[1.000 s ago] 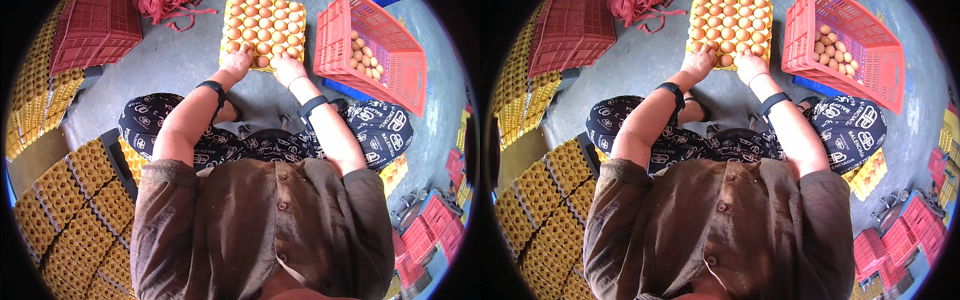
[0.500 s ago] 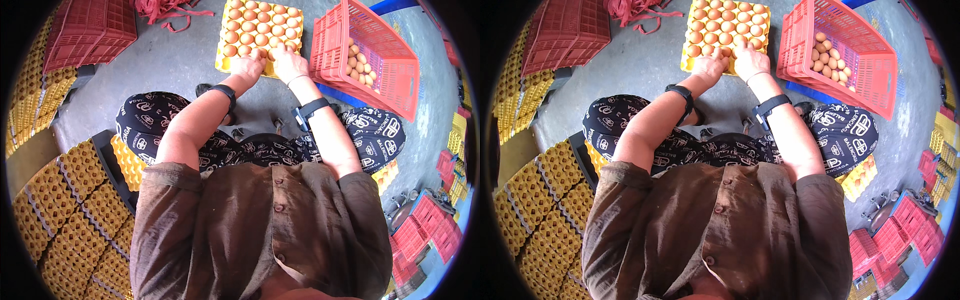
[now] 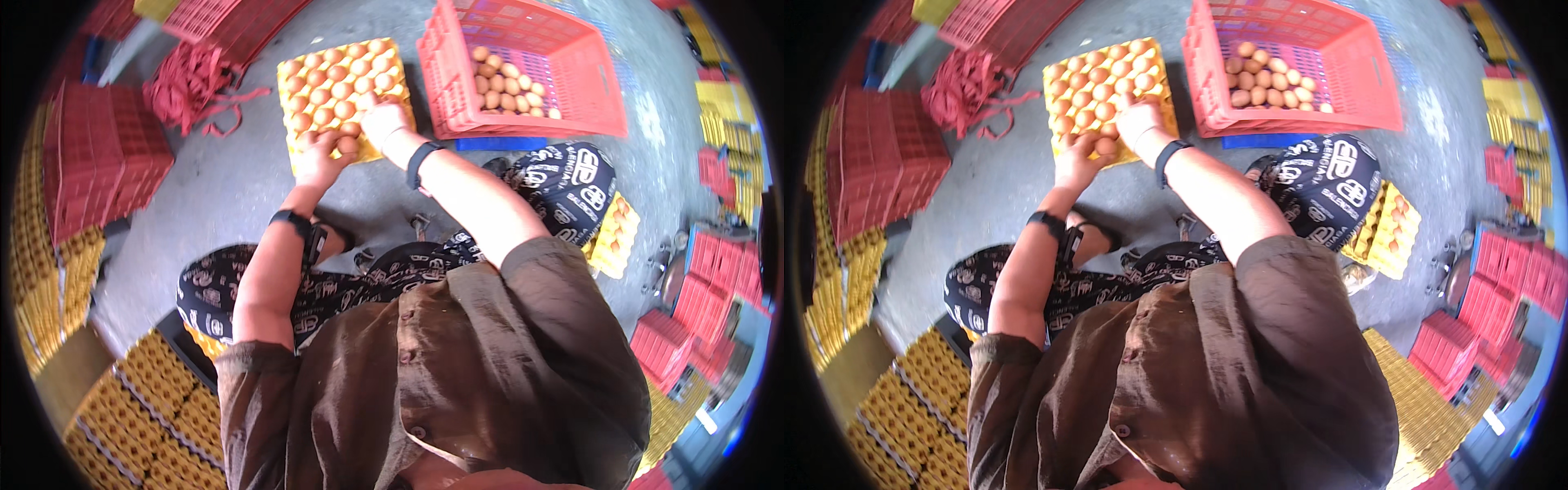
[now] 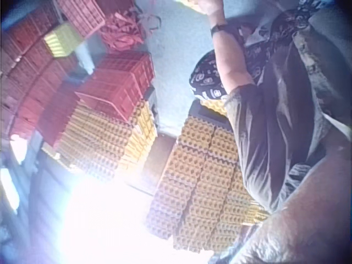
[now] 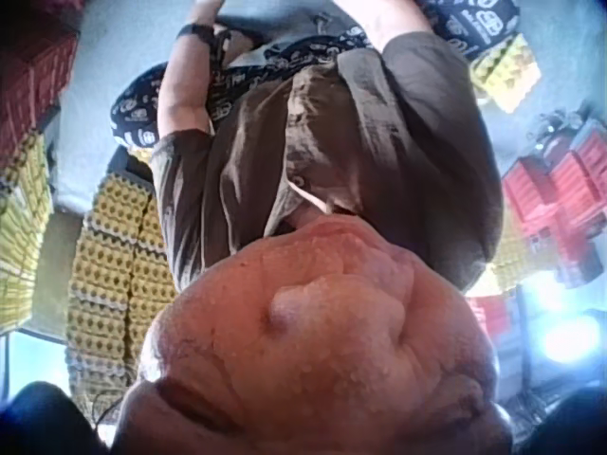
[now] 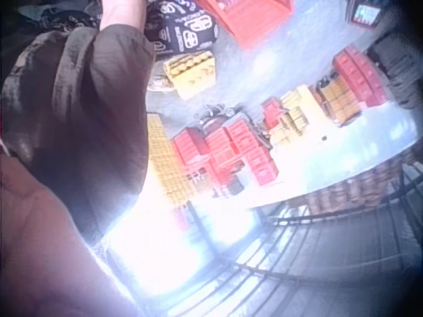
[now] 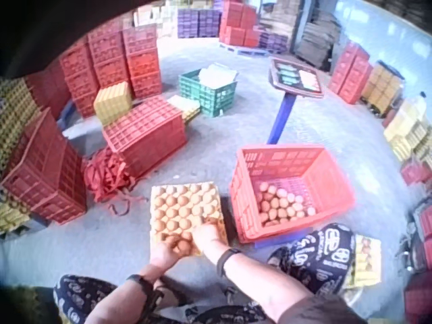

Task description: The person sorts eggs by picking them up by hand from a large crate and placing them into individual yellow egg trays, then stacks the trays on a table.

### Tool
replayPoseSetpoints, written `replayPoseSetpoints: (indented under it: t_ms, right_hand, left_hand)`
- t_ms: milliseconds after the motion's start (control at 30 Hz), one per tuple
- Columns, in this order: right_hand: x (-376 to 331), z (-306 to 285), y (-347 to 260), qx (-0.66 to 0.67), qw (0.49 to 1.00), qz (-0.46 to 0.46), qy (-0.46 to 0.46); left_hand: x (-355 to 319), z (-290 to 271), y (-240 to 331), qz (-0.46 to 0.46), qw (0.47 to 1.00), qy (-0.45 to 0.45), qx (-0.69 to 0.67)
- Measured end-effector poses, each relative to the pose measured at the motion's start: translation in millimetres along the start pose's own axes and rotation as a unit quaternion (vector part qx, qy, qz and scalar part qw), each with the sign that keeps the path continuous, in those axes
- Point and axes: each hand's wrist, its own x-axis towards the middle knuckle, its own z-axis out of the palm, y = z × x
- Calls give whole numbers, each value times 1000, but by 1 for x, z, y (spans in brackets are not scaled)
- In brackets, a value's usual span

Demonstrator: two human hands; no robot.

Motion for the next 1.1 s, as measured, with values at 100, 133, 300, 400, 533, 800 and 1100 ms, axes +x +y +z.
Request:
replayPoseSetpoints:
  t_ms: [100, 133, 300, 400, 533, 800, 1100]
  right_hand:
    - [6, 8, 16, 64, 996, 51, -38]
    - [2, 2, 24, 111, 991, 51, -46]
    - [-28, -102, 77, 367, 923, -45, -107]
    - [-68, -186, 165, 514, 836, -67, -178]
    - [-127, -206, 325, 532, 841, -17, -90]
    - [-115, -38, 462, 323, 860, 180, -351]
    - [-72, 84, 468, 320, 725, 344, -503]
  left_hand:
    - [26, 0, -3, -257, 921, -39, -290]
    - [26, -14, 32, -345, 857, 47, -379]
    - [64, -79, 17, -287, 669, 55, -684]
    - [104, -92, 65, -253, 717, 7, -649]
    - [197, -82, 219, -64, 894, -209, -392]
    - [292, 87, 326, 289, 707, -537, 359]
    - [259, 172, 297, 81, 759, -536, 361]
